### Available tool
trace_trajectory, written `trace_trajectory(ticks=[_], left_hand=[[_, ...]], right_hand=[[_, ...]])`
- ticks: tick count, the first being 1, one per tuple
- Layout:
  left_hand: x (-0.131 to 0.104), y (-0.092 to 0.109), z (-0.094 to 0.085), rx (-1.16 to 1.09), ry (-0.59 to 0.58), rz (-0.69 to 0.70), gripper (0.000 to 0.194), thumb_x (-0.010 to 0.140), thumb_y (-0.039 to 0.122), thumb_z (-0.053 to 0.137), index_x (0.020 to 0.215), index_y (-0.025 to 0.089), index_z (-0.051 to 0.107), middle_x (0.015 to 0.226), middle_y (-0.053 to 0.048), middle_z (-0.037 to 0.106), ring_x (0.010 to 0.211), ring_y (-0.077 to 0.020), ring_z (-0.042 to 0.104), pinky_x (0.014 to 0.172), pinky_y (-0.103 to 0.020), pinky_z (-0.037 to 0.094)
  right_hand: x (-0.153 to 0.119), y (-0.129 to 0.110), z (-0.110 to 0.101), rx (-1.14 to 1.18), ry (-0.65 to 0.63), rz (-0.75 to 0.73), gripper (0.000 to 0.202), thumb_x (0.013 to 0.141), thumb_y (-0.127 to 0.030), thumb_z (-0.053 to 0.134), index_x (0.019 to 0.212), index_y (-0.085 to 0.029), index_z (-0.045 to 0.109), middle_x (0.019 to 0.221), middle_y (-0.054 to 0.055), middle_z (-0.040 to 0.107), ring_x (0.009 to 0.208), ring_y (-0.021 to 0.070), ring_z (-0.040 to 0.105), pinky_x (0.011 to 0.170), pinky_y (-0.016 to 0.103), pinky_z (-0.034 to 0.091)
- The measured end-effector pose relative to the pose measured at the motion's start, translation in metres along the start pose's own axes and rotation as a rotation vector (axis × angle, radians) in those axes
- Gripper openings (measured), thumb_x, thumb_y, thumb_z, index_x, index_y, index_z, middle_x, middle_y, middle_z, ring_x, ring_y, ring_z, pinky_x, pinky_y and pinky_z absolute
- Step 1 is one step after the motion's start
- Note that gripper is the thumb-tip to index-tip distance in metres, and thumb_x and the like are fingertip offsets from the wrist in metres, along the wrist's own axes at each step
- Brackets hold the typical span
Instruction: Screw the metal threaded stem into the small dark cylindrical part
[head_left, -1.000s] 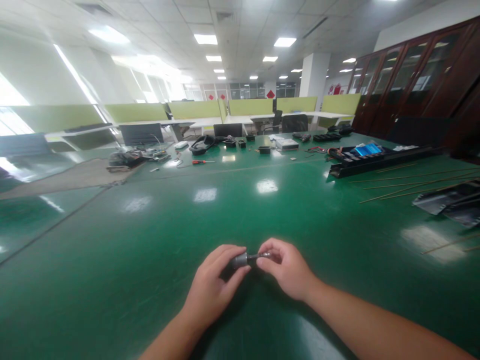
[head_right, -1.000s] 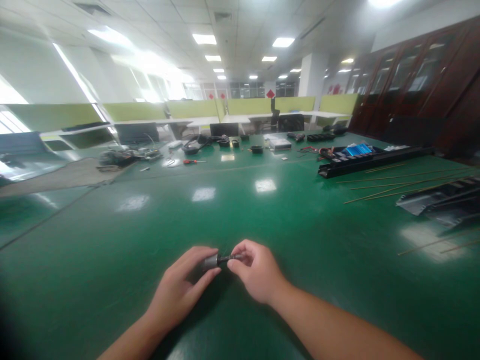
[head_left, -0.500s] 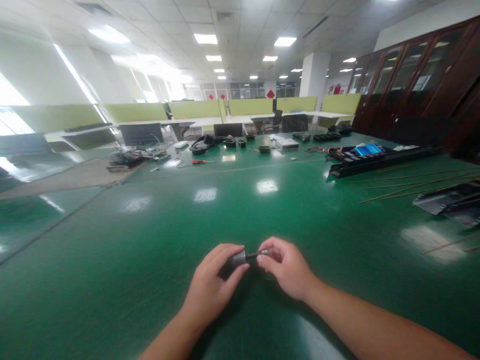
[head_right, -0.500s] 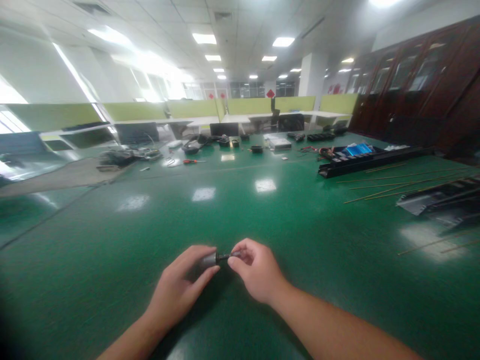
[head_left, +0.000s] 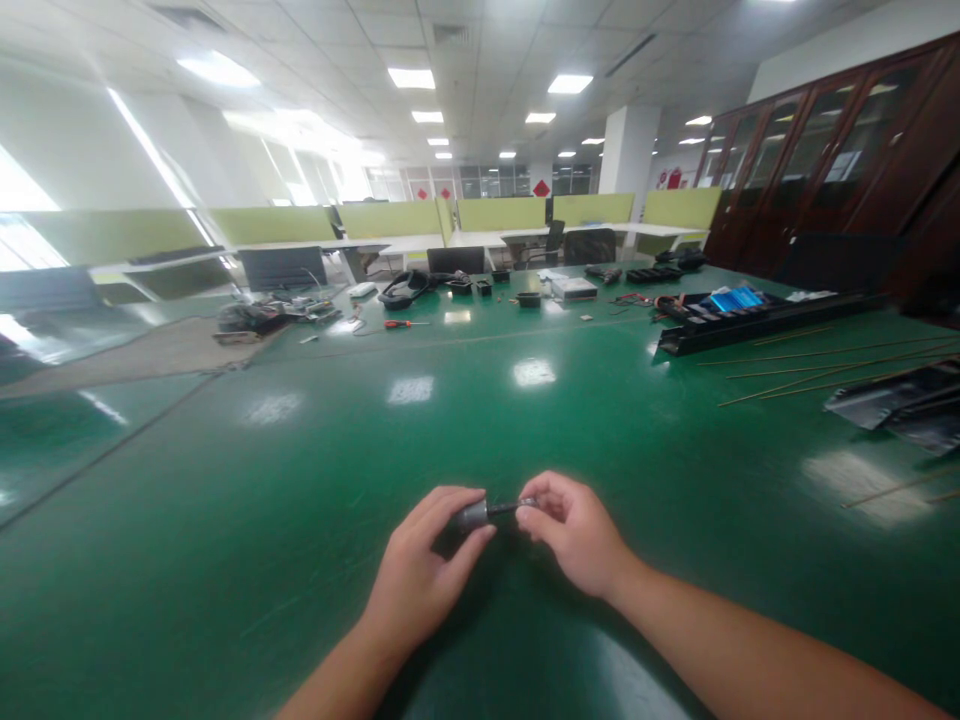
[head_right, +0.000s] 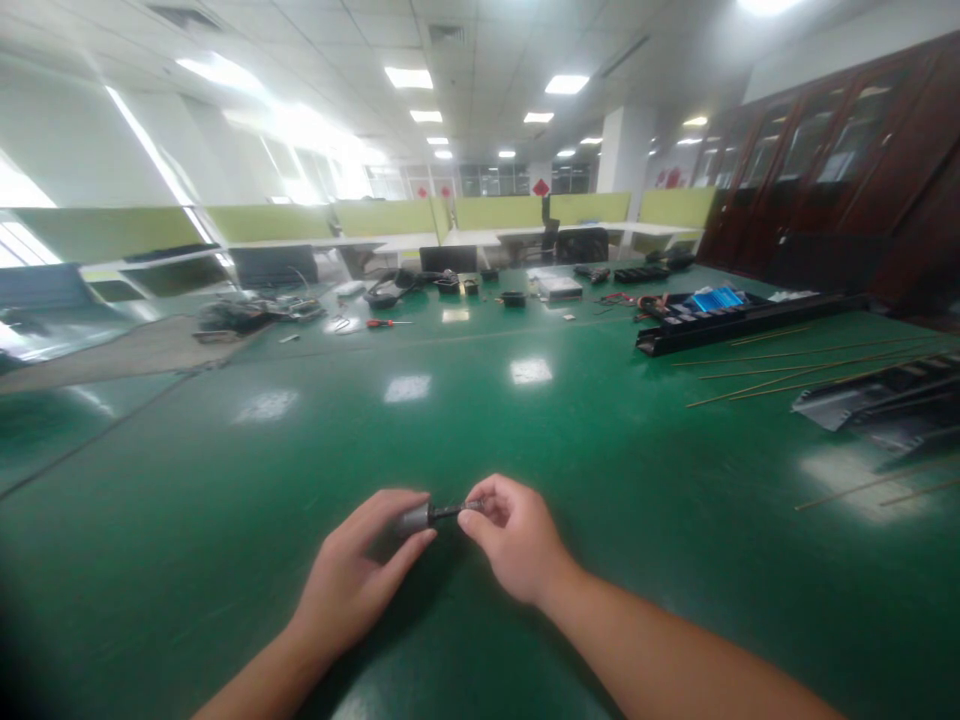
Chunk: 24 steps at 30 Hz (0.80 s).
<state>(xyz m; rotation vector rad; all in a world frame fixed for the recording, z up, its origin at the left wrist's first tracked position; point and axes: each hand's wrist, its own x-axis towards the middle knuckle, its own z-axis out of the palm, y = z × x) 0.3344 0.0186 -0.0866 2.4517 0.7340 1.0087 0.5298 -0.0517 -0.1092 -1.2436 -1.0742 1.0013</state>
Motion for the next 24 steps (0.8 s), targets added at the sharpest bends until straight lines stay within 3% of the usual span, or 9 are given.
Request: trace_trajectory(ticks=[24], left_hand=[[0.0012,0.0016,-0.0009,-0.005,0.012,-0.013,0.022,0.091,0.028,0.064,0.112,0.025,0.064,0.107,-0.004,0.067,0.098,-0.0196,0.063,0.088,-0.031,0.052]], right_hand=[[-0.0002,0.0001,-0.0007,0.038,0.005,-0.003,0.010,0.079,-0.023,0.065,0.086,-0.017,0.060,0.066,-0.002,0.060,0.059,0.0123,0.054,0.060,0.025,0.044]])
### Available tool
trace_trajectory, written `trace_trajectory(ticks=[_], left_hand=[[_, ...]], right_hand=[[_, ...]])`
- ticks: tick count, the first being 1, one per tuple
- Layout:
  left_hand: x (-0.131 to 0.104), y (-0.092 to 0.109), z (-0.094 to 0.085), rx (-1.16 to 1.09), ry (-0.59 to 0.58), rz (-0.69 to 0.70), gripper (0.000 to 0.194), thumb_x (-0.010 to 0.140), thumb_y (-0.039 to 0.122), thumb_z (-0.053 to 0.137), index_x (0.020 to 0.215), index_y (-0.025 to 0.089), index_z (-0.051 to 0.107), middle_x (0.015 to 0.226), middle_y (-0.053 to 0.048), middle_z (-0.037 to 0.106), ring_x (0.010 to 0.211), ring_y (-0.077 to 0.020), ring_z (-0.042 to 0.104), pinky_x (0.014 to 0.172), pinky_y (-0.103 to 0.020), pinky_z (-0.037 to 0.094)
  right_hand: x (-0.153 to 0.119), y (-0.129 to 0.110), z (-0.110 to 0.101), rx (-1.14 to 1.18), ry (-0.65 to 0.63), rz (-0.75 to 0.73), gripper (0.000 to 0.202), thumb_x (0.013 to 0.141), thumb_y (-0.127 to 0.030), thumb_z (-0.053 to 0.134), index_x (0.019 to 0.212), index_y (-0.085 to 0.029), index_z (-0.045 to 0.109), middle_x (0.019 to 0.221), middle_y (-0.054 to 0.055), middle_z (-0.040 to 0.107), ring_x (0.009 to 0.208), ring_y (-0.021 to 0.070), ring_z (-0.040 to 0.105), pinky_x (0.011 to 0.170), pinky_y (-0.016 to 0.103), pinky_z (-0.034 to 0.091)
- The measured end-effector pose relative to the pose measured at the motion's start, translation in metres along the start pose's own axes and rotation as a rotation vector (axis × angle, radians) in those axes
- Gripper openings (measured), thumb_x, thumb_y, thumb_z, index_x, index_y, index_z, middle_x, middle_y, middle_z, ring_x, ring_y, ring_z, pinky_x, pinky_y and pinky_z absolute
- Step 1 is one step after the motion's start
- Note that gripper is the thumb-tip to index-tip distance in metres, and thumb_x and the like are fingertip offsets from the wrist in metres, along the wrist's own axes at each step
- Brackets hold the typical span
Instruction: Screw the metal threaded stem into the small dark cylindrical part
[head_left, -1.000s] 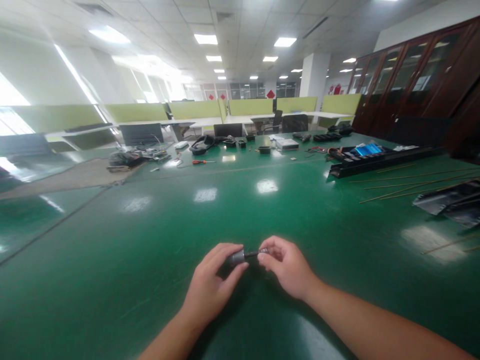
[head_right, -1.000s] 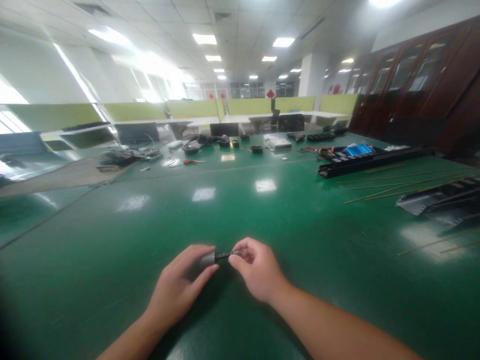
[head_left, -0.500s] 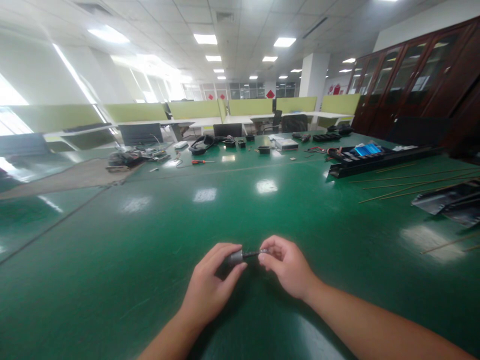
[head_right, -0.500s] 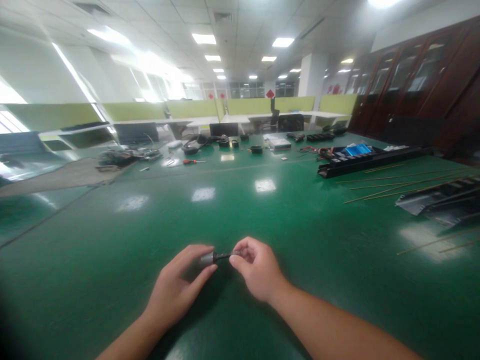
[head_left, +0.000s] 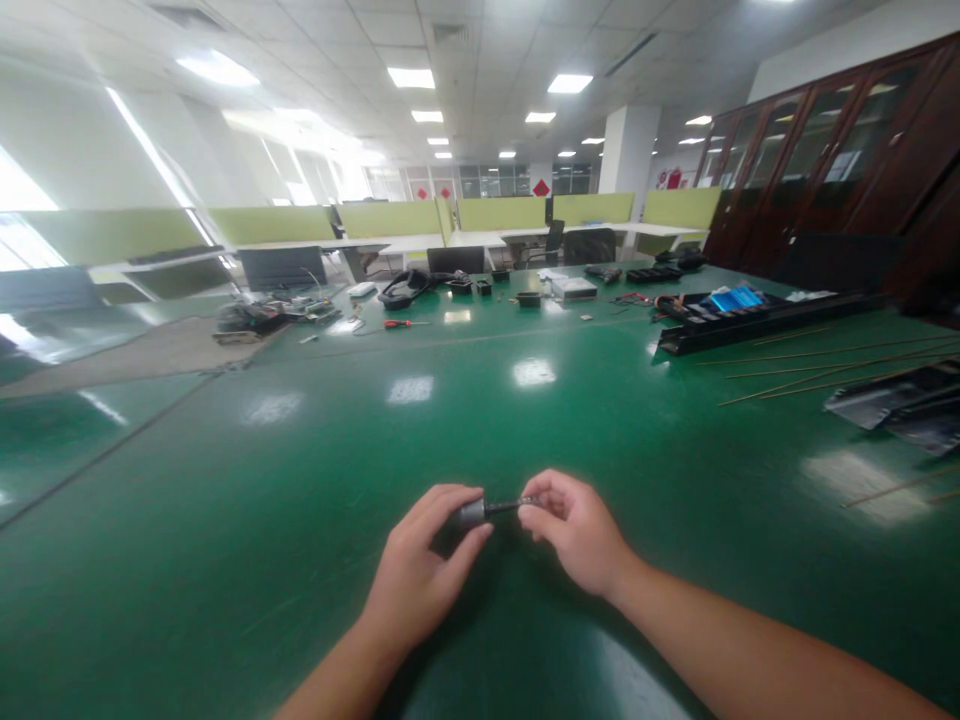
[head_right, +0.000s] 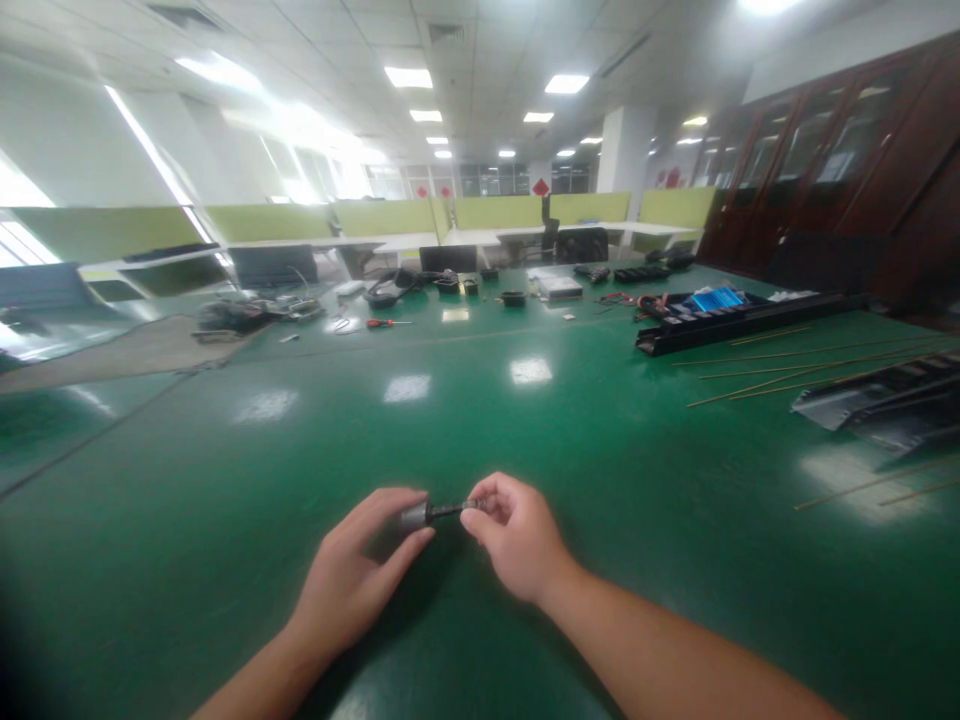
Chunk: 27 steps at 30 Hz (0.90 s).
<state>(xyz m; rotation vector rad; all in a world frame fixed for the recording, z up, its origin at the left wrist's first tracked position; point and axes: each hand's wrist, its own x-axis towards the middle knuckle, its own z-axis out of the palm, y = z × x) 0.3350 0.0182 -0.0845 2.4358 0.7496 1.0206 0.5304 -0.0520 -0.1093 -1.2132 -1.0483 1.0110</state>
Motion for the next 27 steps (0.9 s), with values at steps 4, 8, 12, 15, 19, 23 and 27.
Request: trace_trajectory(ticks=[4,8,12,15,19,23,27], left_hand=[[0.0009,-0.0003,0.0002,0.000,0.012,0.007,0.022,0.091,0.028,0.064,0.112,0.024,0.064,0.106,-0.005,0.067,0.098,-0.0205,0.064,0.087,-0.033,0.052],[0.0014,0.0001,0.0004,-0.003,0.012,0.002,0.022,0.091,0.030,0.063,0.112,0.022,0.065,0.106,-0.007,0.067,0.098,-0.0220,0.064,0.088,-0.035,0.053],[0.0011,-0.0004,0.0000,0.004,0.012,0.003,0.022,0.091,0.029,0.064,0.111,0.022,0.065,0.108,-0.008,0.067,0.100,-0.0223,0.064,0.090,-0.035,0.053],[0.0005,-0.0009,-0.0002,0.003,0.015,0.010,0.022,0.091,0.027,0.064,0.112,0.023,0.065,0.108,-0.007,0.067,0.101,-0.0216,0.063,0.090,-0.034,0.052],[-0.0003,-0.0016,-0.0003,0.007,0.017,0.003,0.022,0.091,0.027,0.064,0.112,0.023,0.065,0.108,-0.007,0.067,0.101,-0.0214,0.063,0.091,-0.034,0.052],[-0.0005,-0.0031,0.0002,0.008,0.016,-0.003,0.021,0.090,0.027,0.064,0.111,0.022,0.065,0.108,-0.007,0.067,0.101,-0.0213,0.063,0.090,-0.034,0.052],[0.0000,-0.0036,0.0003,0.003,0.018,-0.007,0.022,0.090,0.026,0.064,0.112,0.023,0.065,0.108,-0.006,0.067,0.101,-0.0207,0.063,0.090,-0.033,0.051]], right_hand=[[0.0002,-0.0006,0.0001,0.007,0.003,0.002,0.011,0.079,-0.024,0.065,0.086,-0.017,0.060,0.066,-0.002,0.060,0.058,0.0123,0.055,0.059,0.025,0.044],[0.0002,-0.0006,0.0002,0.005,0.009,0.010,0.012,0.079,-0.024,0.065,0.086,-0.017,0.060,0.067,-0.001,0.060,0.058,0.0123,0.055,0.059,0.025,0.045],[0.0003,-0.0009,0.0004,0.015,0.010,0.013,0.012,0.078,-0.025,0.066,0.086,-0.017,0.060,0.068,-0.001,0.061,0.059,0.0125,0.056,0.058,0.025,0.045],[0.0003,-0.0005,0.0004,0.020,0.014,0.020,0.013,0.078,-0.025,0.066,0.086,-0.017,0.060,0.069,-0.001,0.062,0.059,0.0127,0.057,0.058,0.025,0.046],[0.0004,0.0009,0.0000,0.020,0.019,0.027,0.014,0.078,-0.025,0.067,0.088,-0.017,0.061,0.070,0.000,0.062,0.059,0.0126,0.056,0.057,0.025,0.046],[0.0009,0.0024,-0.0001,0.025,0.024,0.029,0.014,0.078,-0.026,0.067,0.088,-0.017,0.061,0.069,-0.001,0.061,0.059,0.0125,0.056,0.058,0.025,0.045],[0.0015,0.0029,-0.0001,0.025,0.023,0.035,0.015,0.078,-0.026,0.067,0.088,-0.017,0.061,0.069,-0.001,0.062,0.058,0.0125,0.056,0.058,0.025,0.045]])
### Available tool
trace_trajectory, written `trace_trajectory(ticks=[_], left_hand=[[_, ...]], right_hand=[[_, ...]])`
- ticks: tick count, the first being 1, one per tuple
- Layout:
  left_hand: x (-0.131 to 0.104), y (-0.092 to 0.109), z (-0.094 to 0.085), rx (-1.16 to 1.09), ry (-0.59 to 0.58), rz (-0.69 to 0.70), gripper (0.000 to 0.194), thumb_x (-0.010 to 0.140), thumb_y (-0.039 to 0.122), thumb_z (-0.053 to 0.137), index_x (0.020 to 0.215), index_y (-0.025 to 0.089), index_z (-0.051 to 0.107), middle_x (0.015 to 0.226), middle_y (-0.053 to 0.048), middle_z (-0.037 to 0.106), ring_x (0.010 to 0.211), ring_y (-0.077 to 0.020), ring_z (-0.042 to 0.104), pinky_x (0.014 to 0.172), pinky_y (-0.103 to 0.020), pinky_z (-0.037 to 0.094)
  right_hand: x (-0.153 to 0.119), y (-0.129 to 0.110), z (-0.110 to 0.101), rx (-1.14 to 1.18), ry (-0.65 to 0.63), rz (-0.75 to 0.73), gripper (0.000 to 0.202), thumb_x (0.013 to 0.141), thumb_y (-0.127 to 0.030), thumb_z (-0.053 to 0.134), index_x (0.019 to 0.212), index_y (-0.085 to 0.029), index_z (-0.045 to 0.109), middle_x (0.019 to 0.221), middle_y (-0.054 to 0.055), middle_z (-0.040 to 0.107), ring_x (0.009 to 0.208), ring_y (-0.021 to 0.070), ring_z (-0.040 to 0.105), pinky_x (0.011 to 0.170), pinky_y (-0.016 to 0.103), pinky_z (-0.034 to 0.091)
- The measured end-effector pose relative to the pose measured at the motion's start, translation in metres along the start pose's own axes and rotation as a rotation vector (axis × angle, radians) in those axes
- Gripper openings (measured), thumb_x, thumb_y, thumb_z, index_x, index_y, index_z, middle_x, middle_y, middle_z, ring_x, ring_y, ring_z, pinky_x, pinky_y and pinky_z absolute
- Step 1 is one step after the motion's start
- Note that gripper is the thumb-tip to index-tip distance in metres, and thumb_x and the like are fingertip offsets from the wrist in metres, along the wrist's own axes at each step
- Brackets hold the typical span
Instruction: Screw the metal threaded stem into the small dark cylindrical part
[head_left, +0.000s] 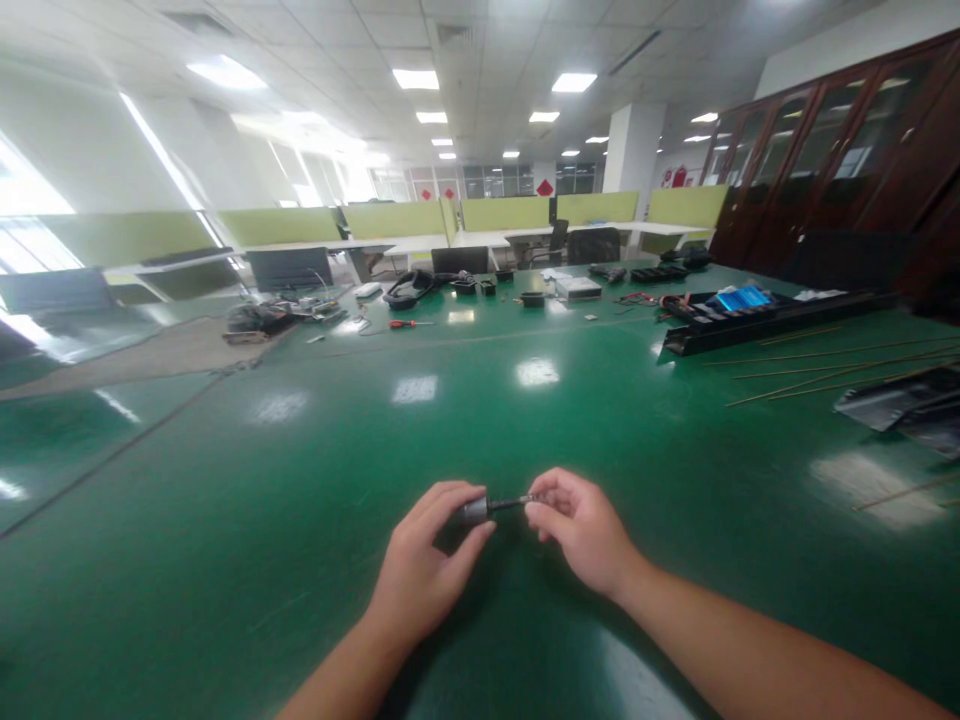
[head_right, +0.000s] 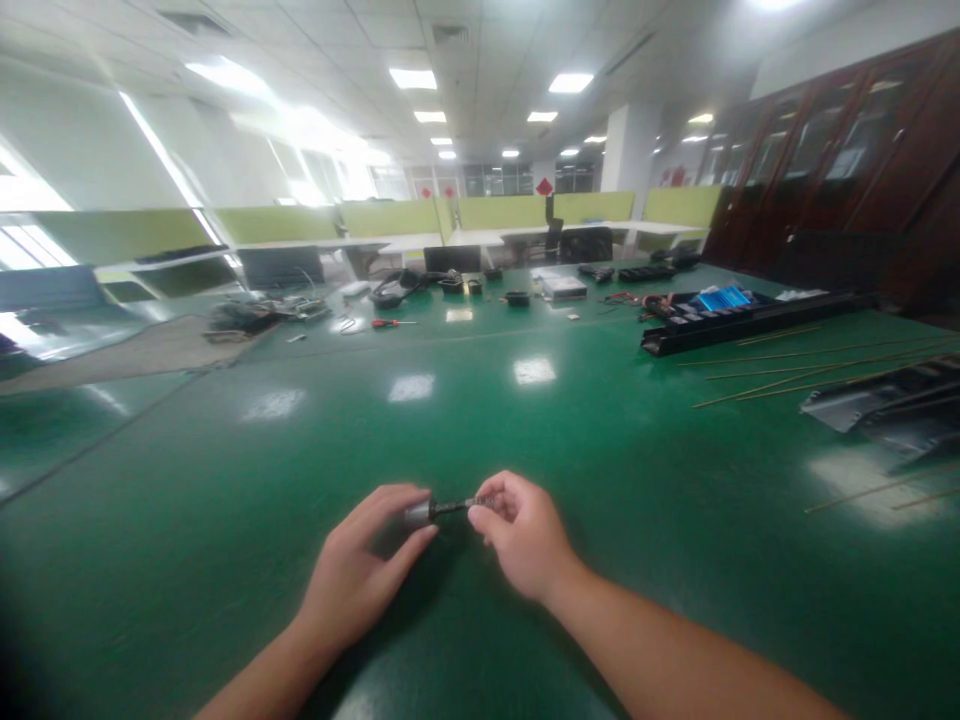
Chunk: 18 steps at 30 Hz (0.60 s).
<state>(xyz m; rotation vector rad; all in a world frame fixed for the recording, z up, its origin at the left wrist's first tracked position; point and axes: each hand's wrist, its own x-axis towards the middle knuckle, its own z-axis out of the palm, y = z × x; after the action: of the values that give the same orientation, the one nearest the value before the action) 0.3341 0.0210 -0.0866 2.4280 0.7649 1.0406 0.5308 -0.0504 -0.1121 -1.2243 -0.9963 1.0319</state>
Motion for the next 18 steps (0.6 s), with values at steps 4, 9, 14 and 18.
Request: trace_trajectory(ticks=[4,9,14,18], left_hand=[[0.0003,0.0012,-0.0007,-0.004,0.004,0.004,0.021,0.090,0.026,0.064,0.111,0.023,0.065,0.107,-0.006,0.067,0.101,-0.0210,0.063,0.090,-0.034,0.052],[-0.0002,0.0013,-0.0016,0.015,0.012,0.007,0.021,0.089,0.026,0.065,0.111,0.023,0.065,0.107,-0.006,0.068,0.100,-0.0210,0.064,0.089,-0.033,0.053],[0.0000,-0.0005,-0.0014,0.011,0.014,0.019,0.021,0.090,0.027,0.064,0.110,0.023,0.065,0.106,-0.006,0.068,0.098,-0.0215,0.064,0.088,-0.033,0.053],[0.0007,-0.0017,-0.0009,0.011,0.005,0.006,0.021,0.090,0.027,0.065,0.110,0.024,0.065,0.106,-0.006,0.067,0.098,-0.0210,0.064,0.088,-0.033,0.053]], right_hand=[[-0.0002,-0.0002,-0.0003,-0.002,0.005,-0.002,0.015,0.078,-0.027,0.068,0.088,-0.017,0.061,0.069,-0.001,0.062,0.059,0.0128,0.057,0.057,0.025,0.045],[0.0000,0.0005,0.0004,-0.005,0.003,-0.006,0.014,0.079,-0.026,0.066,0.088,-0.017,0.060,0.069,-0.001,0.062,0.059,0.0129,0.057,0.057,0.025,0.046],[0.0005,0.0009,0.0004,-0.018,0.003,-0.003,0.013,0.079,-0.025,0.066,0.088,-0.017,0.061,0.070,0.000,0.063,0.059,0.0128,0.057,0.057,0.025,0.046],[0.0000,-0.0003,0.0000,-0.030,0.007,0.001,0.013,0.079,-0.025,0.065,0.088,-0.017,0.061,0.070,0.000,0.063,0.058,0.0128,0.058,0.057,0.025,0.046]])
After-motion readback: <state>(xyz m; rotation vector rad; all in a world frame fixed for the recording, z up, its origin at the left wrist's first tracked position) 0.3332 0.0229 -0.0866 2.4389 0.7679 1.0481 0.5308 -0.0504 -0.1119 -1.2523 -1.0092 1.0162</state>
